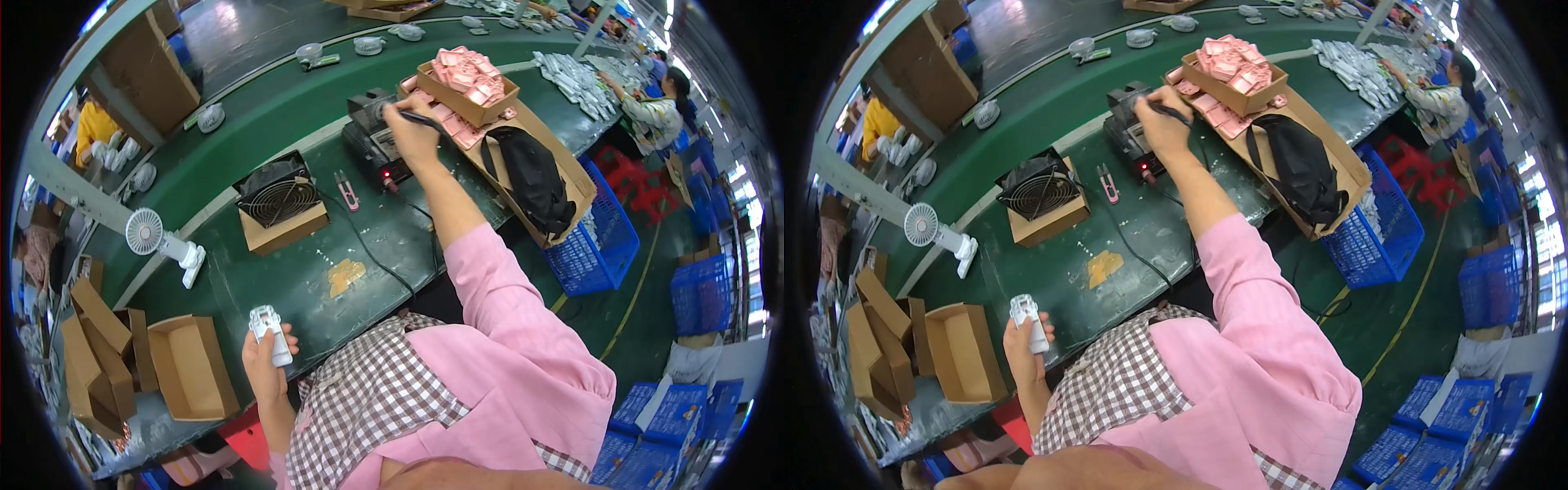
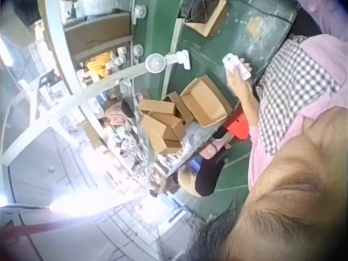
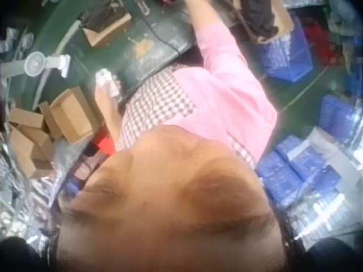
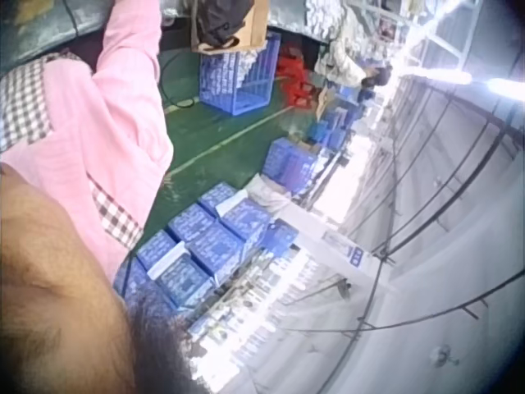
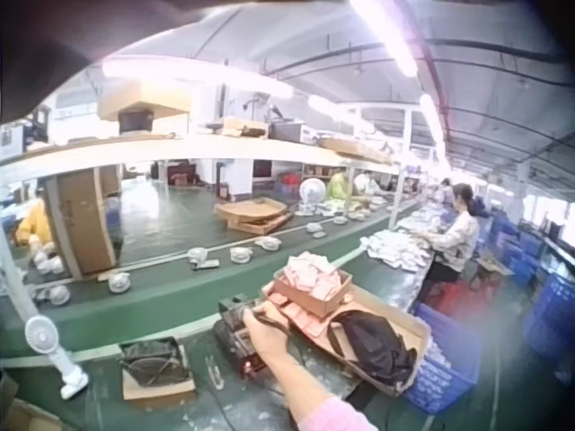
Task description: The person solders a component onto a white plastic housing, places it in a box, and picks up a fan. Then, they pick up another plastic housing, press a component into it by hand, and solder it with the soldering iron.
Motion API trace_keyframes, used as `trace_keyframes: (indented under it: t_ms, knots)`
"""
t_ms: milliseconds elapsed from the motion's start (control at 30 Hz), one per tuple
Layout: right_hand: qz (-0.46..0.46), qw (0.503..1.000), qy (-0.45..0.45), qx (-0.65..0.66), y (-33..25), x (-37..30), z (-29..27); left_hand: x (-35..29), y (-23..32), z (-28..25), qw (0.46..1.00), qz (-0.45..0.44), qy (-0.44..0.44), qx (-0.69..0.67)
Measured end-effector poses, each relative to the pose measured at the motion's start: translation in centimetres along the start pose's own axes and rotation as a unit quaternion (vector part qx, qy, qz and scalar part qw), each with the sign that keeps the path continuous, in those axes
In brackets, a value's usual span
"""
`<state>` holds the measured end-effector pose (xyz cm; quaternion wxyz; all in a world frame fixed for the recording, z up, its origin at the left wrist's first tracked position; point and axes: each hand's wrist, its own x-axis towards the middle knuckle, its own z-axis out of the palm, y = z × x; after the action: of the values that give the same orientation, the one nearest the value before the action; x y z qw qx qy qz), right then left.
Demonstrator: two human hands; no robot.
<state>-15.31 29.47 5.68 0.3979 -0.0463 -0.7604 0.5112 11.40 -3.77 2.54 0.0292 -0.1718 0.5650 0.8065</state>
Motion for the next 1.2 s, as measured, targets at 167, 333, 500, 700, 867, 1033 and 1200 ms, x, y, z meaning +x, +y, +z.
trace_keyframes:
  t_ms: [167,333,500,700,867,1033,1200]
  knots:
    - [-0.071,0.993,0.069,0.071,-6.3,-5.7,-3.0,2.3,0.6,2.6,0.999,0.049,0.014,0.005]
    - [0.072,0.926,-0.142,0.342,-10.4,-15.1,-3.5,5.1,0.1,4.9,0.997,0.075,0.021,0.009]
    - [0.09,0.881,-0.326,0.33,-10.7,-18.2,-4.3,5.3,-0.1,5.9,0.994,0.102,0.039,0.02]
    - [0.107,0.874,-0.353,0.315,-10.0,-19.6,-3.4,4.8,0.2,5.6,0.991,0.108,0.065,0.042]
    - [0.088,0.883,-0.369,0.277,-9.7,-20.1,-3.1,4.7,0.3,5.6,0.99,0.118,0.066,0.041]
    - [0.1,0.88,-0.372,0.279,-10.0,-20.1,-3.2,4.5,0.4,5.7,0.991,0.113,0.059,0.032]
    - [0.104,0.877,-0.372,0.286,-10.1,-20.1,-3.2,4.4,0.2,5.5,0.991,0.117,0.057,0.041]
